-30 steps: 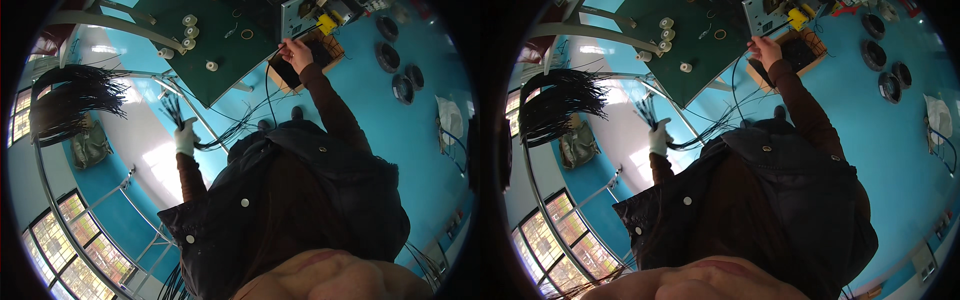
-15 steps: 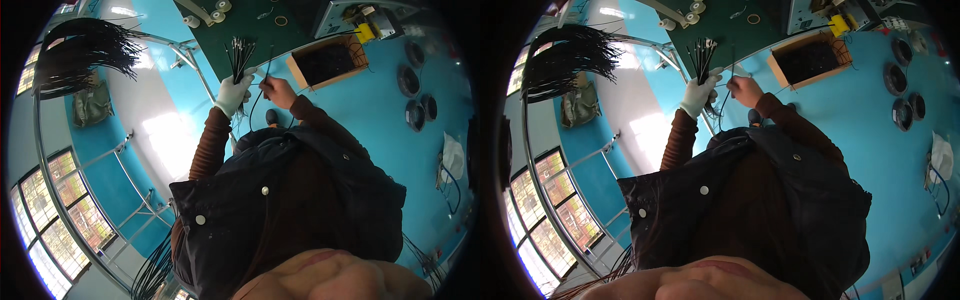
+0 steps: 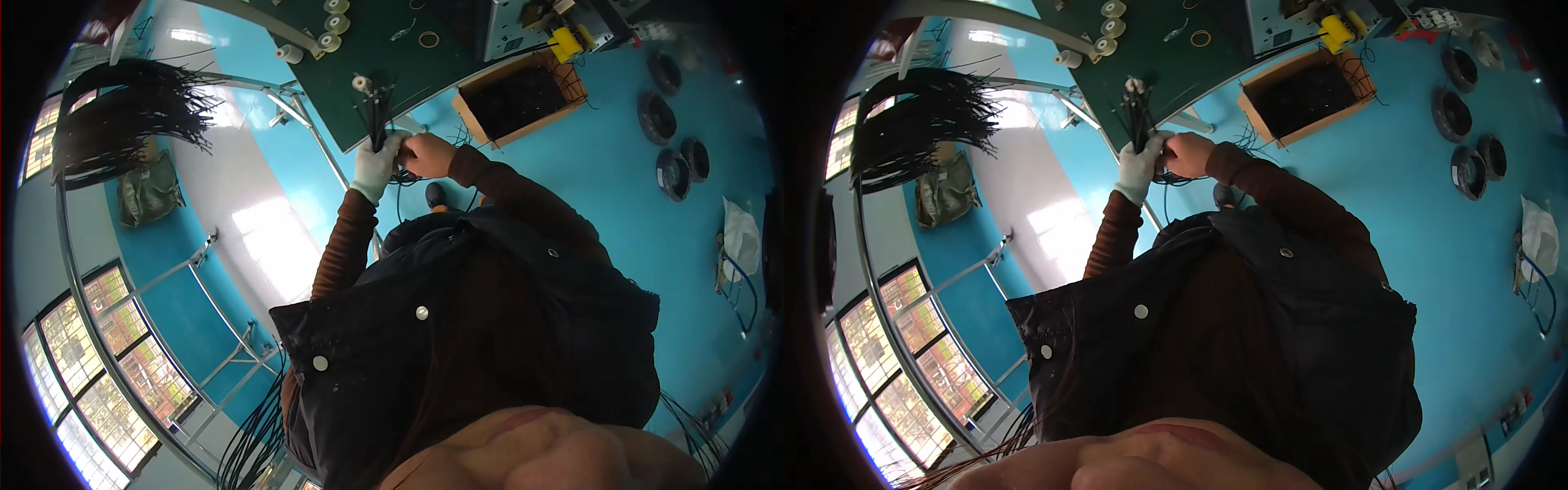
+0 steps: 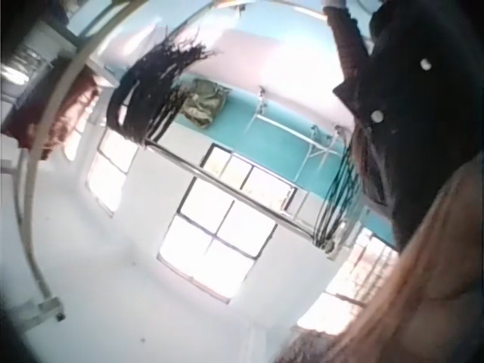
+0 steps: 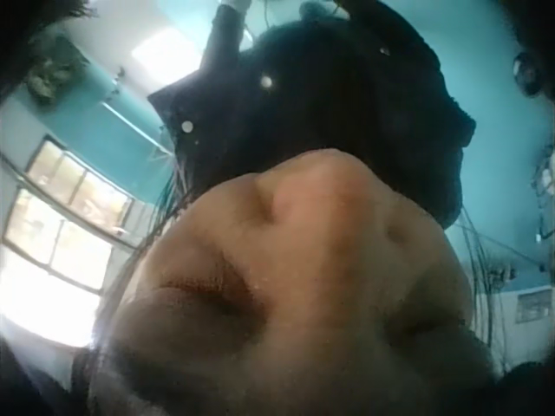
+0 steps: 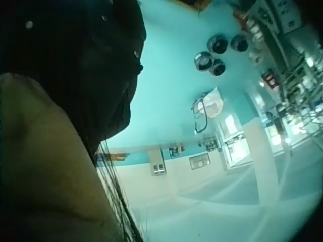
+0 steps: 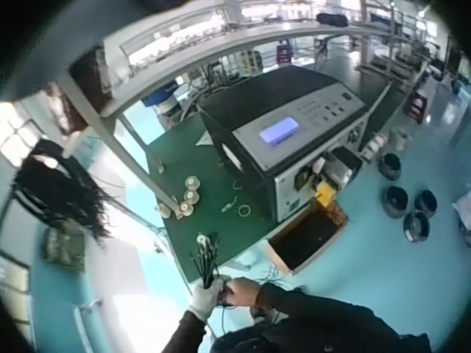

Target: The person gathers wires one by one from a box into a bunch by hand, wraps tape around the wires, and hangs the bundled wires onto a rack.

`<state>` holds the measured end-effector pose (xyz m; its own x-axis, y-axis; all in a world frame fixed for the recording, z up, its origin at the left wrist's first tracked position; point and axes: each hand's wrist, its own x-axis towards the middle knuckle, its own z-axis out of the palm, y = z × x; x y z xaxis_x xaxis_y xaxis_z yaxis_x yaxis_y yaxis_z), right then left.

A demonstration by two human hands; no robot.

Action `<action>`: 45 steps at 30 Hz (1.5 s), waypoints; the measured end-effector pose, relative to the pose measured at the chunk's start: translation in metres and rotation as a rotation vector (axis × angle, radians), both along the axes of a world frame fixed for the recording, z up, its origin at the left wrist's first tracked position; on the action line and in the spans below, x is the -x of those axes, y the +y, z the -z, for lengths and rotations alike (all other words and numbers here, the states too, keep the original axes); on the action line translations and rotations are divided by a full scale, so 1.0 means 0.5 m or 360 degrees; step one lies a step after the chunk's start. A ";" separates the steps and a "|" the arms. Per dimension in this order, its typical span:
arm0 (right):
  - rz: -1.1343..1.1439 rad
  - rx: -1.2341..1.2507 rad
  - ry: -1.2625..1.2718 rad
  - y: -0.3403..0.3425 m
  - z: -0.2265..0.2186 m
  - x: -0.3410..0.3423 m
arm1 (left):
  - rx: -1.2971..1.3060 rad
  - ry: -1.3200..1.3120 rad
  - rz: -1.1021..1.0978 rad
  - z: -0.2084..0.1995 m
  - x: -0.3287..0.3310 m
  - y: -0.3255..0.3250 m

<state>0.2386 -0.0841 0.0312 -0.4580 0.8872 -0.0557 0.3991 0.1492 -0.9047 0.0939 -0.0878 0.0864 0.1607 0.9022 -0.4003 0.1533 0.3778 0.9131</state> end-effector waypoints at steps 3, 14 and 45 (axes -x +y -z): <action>0.0019 -0.0014 0.0188 -0.003 0.048 -0.100 | -0.0080 0.0079 -0.0246 0.006 0.037 0.005; 0.1070 0.0672 0.1752 0.102 0.017 -0.288 | -0.0409 0.0681 -0.1234 -0.124 0.210 -0.118; 0.1176 0.0457 0.0799 0.044 0.058 -0.181 | 0.0461 -0.0490 -0.0197 -0.065 0.142 -0.255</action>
